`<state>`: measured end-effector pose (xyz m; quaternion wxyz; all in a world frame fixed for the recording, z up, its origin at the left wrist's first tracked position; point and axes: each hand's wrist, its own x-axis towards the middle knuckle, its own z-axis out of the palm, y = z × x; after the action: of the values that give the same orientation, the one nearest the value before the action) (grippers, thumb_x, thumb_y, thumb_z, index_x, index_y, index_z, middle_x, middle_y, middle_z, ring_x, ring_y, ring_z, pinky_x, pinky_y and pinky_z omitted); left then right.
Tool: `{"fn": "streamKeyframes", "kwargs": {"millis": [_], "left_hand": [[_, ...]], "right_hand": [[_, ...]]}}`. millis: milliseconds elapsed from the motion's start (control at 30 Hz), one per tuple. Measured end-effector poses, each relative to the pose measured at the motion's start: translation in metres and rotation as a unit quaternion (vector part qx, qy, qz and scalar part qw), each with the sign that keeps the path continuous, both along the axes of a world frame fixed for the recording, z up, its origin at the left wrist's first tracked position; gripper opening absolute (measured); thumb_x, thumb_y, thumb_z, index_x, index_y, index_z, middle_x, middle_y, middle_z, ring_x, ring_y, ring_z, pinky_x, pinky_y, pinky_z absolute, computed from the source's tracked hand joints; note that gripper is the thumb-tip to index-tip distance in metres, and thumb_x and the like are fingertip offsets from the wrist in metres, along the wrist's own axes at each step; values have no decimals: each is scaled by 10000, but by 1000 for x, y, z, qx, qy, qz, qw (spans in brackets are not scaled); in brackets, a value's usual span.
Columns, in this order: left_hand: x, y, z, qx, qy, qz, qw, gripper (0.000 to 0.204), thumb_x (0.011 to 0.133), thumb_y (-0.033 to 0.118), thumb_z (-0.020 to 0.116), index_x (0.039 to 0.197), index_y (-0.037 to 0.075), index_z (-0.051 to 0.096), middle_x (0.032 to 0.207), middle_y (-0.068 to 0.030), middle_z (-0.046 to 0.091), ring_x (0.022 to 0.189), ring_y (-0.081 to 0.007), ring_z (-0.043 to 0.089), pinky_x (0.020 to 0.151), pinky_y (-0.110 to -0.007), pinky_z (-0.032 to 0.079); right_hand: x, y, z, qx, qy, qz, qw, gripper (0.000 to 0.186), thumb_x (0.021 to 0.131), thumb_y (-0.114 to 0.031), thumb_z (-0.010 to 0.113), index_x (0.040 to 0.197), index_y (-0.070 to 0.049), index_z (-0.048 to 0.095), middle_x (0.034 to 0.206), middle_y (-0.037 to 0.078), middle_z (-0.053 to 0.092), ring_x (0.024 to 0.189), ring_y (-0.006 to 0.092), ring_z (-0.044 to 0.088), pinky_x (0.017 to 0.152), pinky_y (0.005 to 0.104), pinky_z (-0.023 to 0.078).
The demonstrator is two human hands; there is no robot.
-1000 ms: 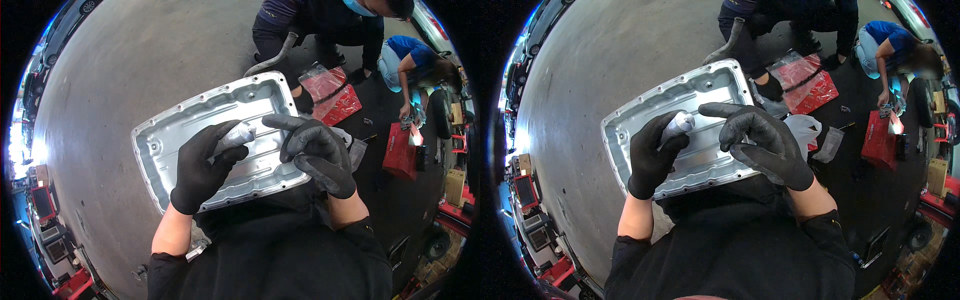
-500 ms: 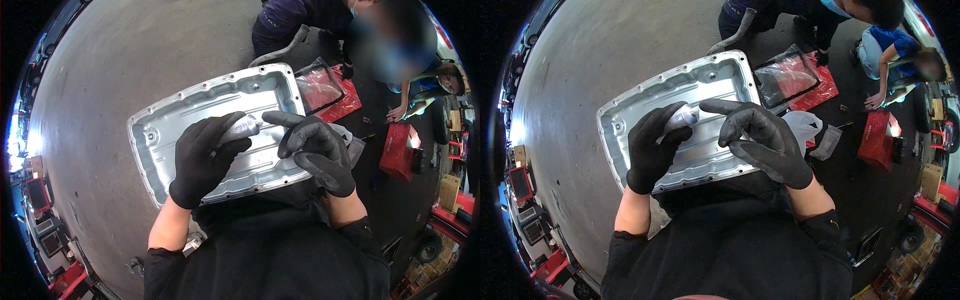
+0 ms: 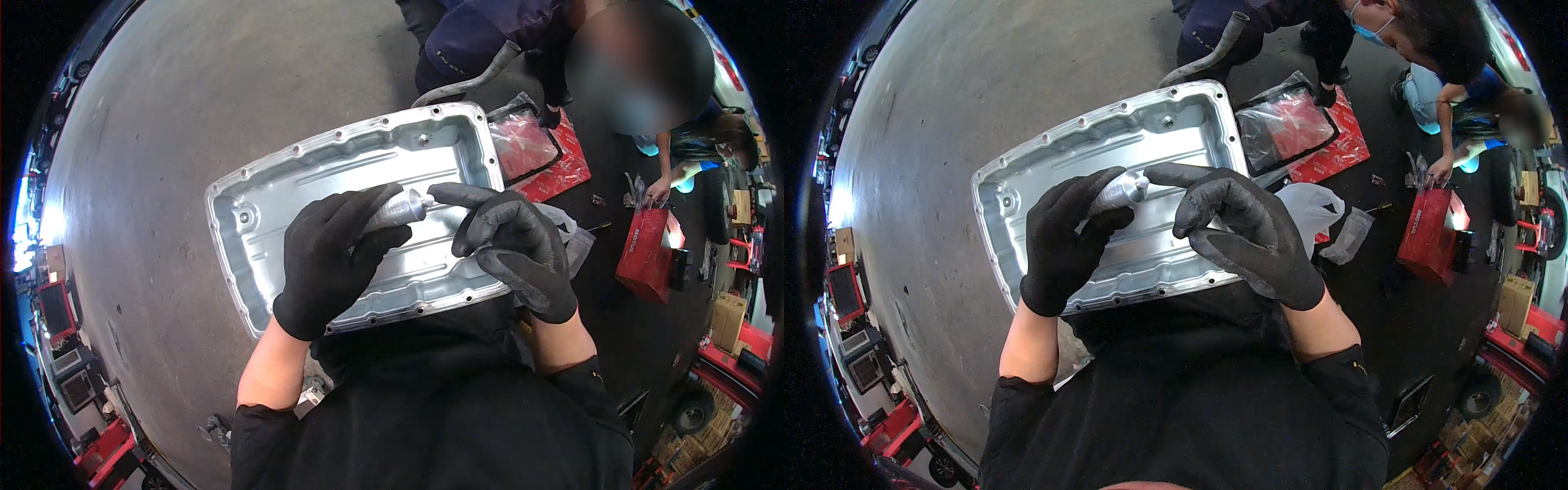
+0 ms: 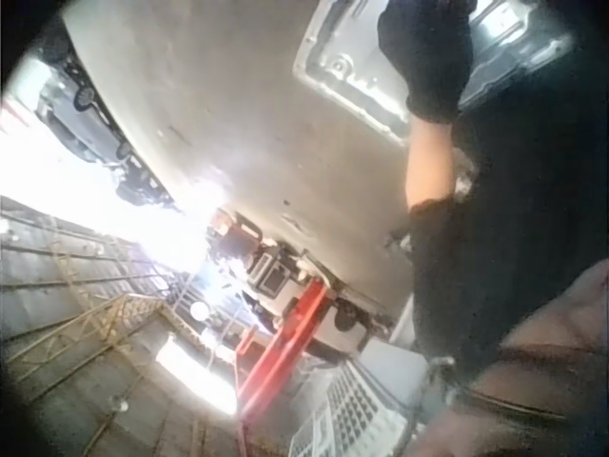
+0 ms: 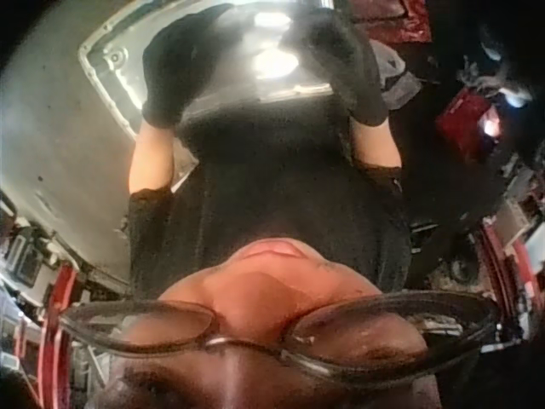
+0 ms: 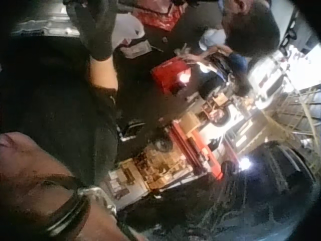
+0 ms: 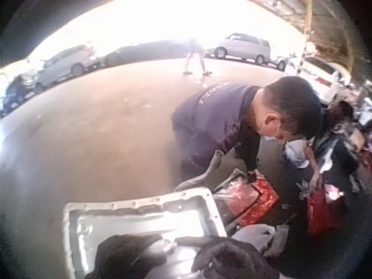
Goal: Applying a bead of gasket sealant around the perimeter of an oil pan.
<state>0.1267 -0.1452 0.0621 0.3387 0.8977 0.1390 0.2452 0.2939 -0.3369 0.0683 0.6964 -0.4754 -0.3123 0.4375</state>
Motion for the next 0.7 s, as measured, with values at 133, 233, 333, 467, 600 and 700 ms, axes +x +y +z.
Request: {"fn": "streamKeyframes", "kwargs": {"millis": [133,233,333,467,600,700], "left_hand": [[-3,1,-3,12,8,0,1000,425,833,226,848,1226,105,739,1024,-115,771,867,-308,730,769,-403,546],[-2,0,-5,8,7,2,1000,421,831,227,849,1219,104,740,1025,-116,771,866,-310,731,767,-403,548],[-2,-1,3,1,35,3,999,422,832,118,838,1240,77,738,1053,-150,776,935,-320,751,821,-402,578],[0,-3,-5,35,32,9,999,418,835,222,846,1218,101,733,1026,-119,768,869,-309,731,767,-407,551],[-1,-6,-3,45,50,22,997,395,865,250,823,1217,98,727,1032,-126,766,892,-324,733,779,-416,556],[1,-9,-6,38,63,24,997,379,890,278,801,1214,94,726,1039,-135,765,898,-337,734,779,-425,560]], "right_hand": [[-1,0,-1,0,-23,1,1000,230,848,-131,723,1039,-29,646,1425,347,586,1083,240,693,955,373,523],[1,1,-3,-2,-60,9,998,233,842,-117,714,1049,-29,648,1423,338,593,1136,258,679,959,382,514],[3,1,-1,-14,-130,19,991,237,827,-99,709,1047,-34,651,1422,315,605,1208,281,653,963,396,506],[2,2,1,-27,-219,12,975,228,787,-56,695,1013,-39,664,1426,278,622,1256,306,637,968,401,501],[2,0,1,-41,-238,30,970,223,866,-108,695,1062,-4,669,1432,203,630,1073,250,698,950,392,532],[8,-1,-4,-20,-302,22,953,217,858,-89,691,1056,-5,666,1363,182,662,1057,241,695,934,391,534]]}}
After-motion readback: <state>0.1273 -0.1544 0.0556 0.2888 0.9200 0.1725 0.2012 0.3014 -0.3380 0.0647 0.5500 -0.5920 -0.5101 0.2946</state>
